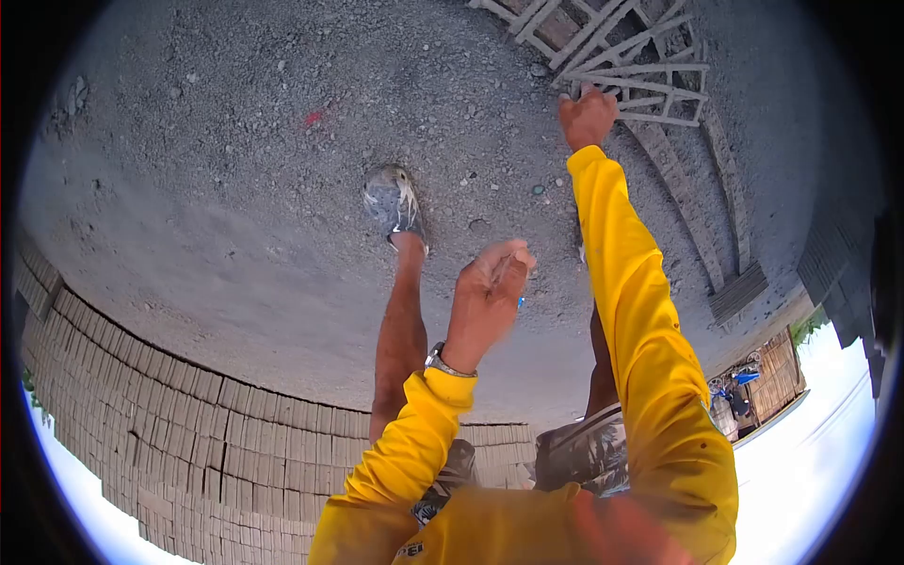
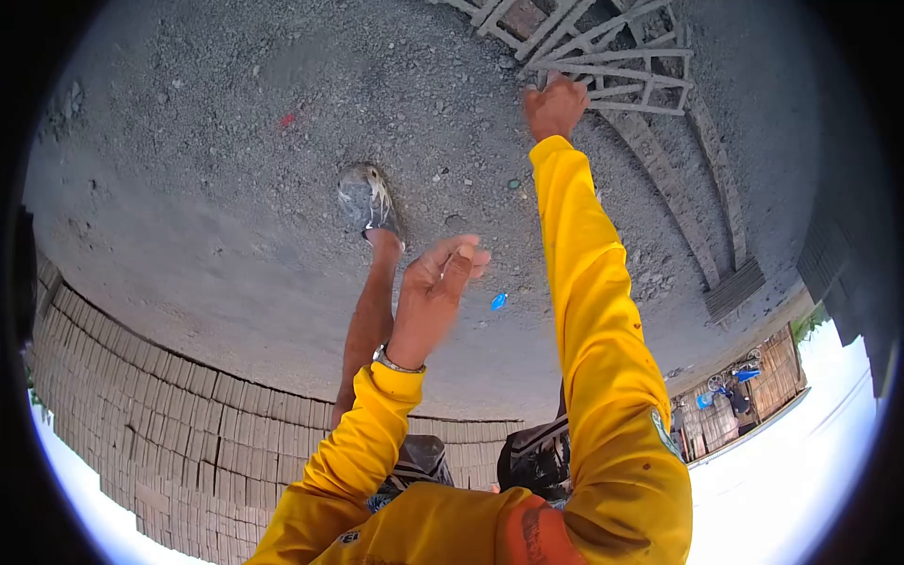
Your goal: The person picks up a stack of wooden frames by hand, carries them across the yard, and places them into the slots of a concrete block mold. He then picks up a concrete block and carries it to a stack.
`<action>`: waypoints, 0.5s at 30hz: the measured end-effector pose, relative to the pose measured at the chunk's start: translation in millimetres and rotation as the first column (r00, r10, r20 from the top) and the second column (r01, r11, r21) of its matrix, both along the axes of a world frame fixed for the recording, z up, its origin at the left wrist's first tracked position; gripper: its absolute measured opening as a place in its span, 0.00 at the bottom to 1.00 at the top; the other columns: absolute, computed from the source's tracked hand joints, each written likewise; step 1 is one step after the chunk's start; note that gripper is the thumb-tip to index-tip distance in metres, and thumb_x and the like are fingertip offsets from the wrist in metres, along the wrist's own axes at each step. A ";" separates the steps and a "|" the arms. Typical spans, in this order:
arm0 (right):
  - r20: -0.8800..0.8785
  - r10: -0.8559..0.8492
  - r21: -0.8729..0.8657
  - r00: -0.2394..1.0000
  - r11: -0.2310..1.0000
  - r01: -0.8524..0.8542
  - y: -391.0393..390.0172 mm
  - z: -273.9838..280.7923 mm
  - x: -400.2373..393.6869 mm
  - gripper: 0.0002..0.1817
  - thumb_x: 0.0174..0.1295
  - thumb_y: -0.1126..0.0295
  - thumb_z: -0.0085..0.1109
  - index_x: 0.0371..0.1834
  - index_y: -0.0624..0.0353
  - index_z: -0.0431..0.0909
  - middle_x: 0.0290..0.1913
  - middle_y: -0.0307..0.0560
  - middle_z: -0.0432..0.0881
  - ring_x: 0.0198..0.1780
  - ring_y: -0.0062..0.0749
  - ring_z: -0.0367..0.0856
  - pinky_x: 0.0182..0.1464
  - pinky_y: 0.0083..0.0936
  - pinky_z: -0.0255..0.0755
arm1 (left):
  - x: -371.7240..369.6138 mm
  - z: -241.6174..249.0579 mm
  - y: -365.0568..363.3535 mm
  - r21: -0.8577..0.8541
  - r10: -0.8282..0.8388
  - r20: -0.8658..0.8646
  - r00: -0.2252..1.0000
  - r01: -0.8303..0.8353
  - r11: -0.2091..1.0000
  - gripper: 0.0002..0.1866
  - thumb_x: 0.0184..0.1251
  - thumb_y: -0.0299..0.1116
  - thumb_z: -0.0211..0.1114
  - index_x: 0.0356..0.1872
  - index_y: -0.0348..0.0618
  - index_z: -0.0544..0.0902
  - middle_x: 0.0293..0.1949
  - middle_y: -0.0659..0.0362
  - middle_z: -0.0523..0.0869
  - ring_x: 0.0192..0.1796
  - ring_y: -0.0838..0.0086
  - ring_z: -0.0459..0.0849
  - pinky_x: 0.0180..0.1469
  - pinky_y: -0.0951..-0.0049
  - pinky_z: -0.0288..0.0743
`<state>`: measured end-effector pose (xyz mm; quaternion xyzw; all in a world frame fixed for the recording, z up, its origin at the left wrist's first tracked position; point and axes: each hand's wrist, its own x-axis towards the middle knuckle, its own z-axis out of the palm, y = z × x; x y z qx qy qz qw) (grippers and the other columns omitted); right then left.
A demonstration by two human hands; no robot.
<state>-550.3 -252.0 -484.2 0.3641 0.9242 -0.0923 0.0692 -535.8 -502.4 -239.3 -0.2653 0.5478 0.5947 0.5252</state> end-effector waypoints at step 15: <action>-0.169 0.150 -0.655 0.974 0.722 -0.224 -125.5 336.6 -40.3 0.12 0.60 0.68 0.69 0.45 0.62 0.83 0.40 0.48 0.82 0.46 0.38 0.80 0.45 0.33 0.76 | -68.0 28.2 14.3 0.316 0.503 -0.008 0.865 -0.475 0.822 0.39 0.77 0.61 0.38 0.58 0.30 0.78 0.55 0.45 0.83 0.57 0.58 0.82 0.63 0.62 0.72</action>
